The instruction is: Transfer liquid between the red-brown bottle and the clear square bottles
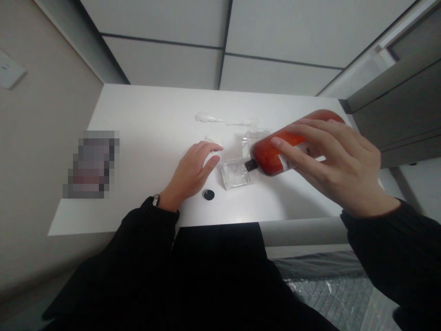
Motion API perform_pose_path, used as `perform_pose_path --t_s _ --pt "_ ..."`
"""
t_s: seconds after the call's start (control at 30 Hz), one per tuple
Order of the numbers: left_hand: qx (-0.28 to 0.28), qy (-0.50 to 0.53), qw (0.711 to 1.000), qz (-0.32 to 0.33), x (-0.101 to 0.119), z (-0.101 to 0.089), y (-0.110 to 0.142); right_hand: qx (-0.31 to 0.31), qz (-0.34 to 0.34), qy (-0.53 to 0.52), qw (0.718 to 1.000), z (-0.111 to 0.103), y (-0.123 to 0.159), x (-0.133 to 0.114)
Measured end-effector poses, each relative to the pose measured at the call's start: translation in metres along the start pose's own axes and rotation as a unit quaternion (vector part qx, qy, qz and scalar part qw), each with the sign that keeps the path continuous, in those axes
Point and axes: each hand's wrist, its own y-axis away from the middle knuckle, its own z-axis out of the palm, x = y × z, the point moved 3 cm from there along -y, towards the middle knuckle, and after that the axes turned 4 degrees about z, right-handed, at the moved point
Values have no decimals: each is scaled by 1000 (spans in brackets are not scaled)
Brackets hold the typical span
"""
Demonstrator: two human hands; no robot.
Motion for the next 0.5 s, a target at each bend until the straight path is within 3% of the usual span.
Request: perform_pose_path --t_s 0.5 --pt "-9 0 1000 4 3 -2 0 2 8 -19 1000 0 -2 0"
